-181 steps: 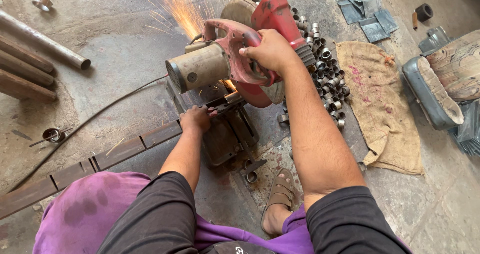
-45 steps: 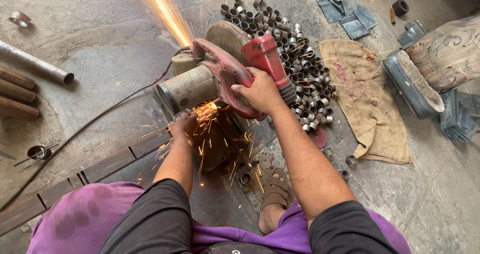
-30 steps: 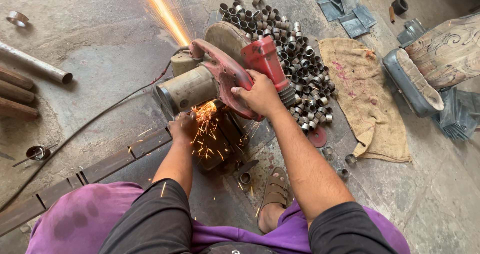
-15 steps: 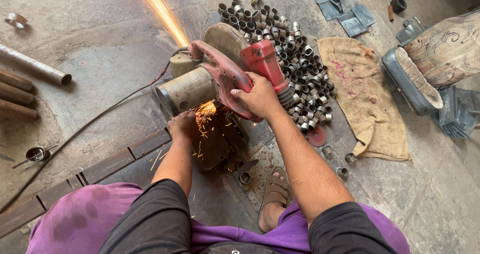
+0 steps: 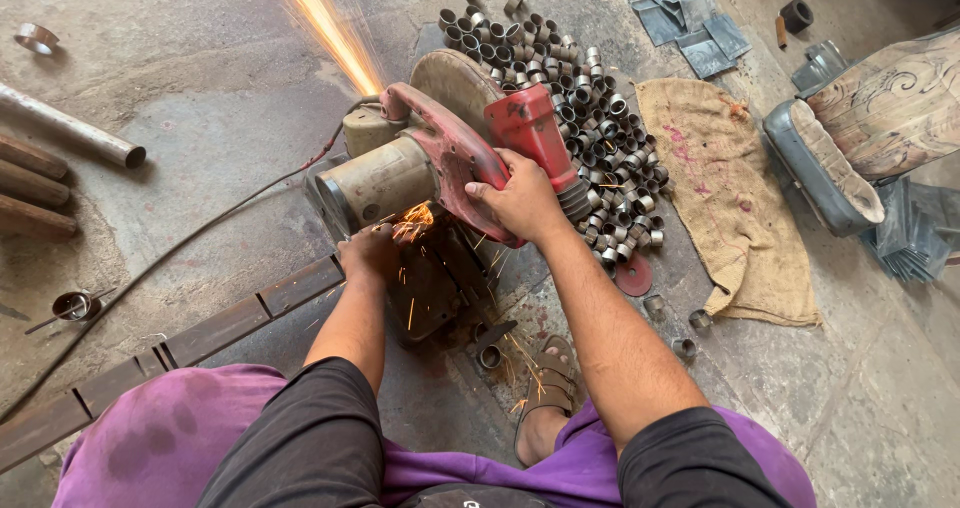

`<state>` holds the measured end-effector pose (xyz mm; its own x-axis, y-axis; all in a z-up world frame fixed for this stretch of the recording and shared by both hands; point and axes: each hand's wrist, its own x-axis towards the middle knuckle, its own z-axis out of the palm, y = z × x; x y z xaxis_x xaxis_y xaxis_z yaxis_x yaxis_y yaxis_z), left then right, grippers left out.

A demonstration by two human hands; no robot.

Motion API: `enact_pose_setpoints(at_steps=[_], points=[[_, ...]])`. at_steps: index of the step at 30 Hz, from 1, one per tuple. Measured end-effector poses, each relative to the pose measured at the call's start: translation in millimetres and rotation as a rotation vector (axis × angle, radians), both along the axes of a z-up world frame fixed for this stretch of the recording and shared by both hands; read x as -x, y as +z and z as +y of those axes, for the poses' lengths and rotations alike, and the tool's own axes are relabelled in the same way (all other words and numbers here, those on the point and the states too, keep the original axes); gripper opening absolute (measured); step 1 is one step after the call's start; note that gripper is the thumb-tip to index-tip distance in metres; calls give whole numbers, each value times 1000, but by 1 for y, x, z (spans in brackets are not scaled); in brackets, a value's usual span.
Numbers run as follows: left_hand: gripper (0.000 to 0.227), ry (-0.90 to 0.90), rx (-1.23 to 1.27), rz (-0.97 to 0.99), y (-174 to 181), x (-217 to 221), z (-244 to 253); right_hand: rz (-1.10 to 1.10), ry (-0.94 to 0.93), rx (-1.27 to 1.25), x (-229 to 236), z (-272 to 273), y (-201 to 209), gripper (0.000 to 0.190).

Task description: The person uses a chop saw to cut a metal pipe into small cylindrical segments. They repeatedly position the pipe, lower the saw blade to cut, and then lift the blade to reposition the pipe for the next cut.

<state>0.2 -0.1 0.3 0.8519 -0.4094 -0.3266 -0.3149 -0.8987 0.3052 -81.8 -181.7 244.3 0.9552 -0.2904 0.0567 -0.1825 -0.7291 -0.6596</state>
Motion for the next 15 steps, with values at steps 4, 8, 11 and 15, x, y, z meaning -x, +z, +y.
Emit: enact_pose_setpoints(at_steps=[4, 8, 11, 15], points=[[38, -56, -100, -62, -2, 0, -1, 1, -17, -14, 2, 1, 0, 56], [56, 6, -11, 10, 0, 1, -2, 17, -28, -35, 1, 2, 1, 55], [52, 5, 5, 24, 3, 2, -1, -13, -5, -30, 2, 3, 2, 53], [49, 10, -11, 48, 7, 0, -2, 119, -97, -112, 4, 6, 5, 51]])
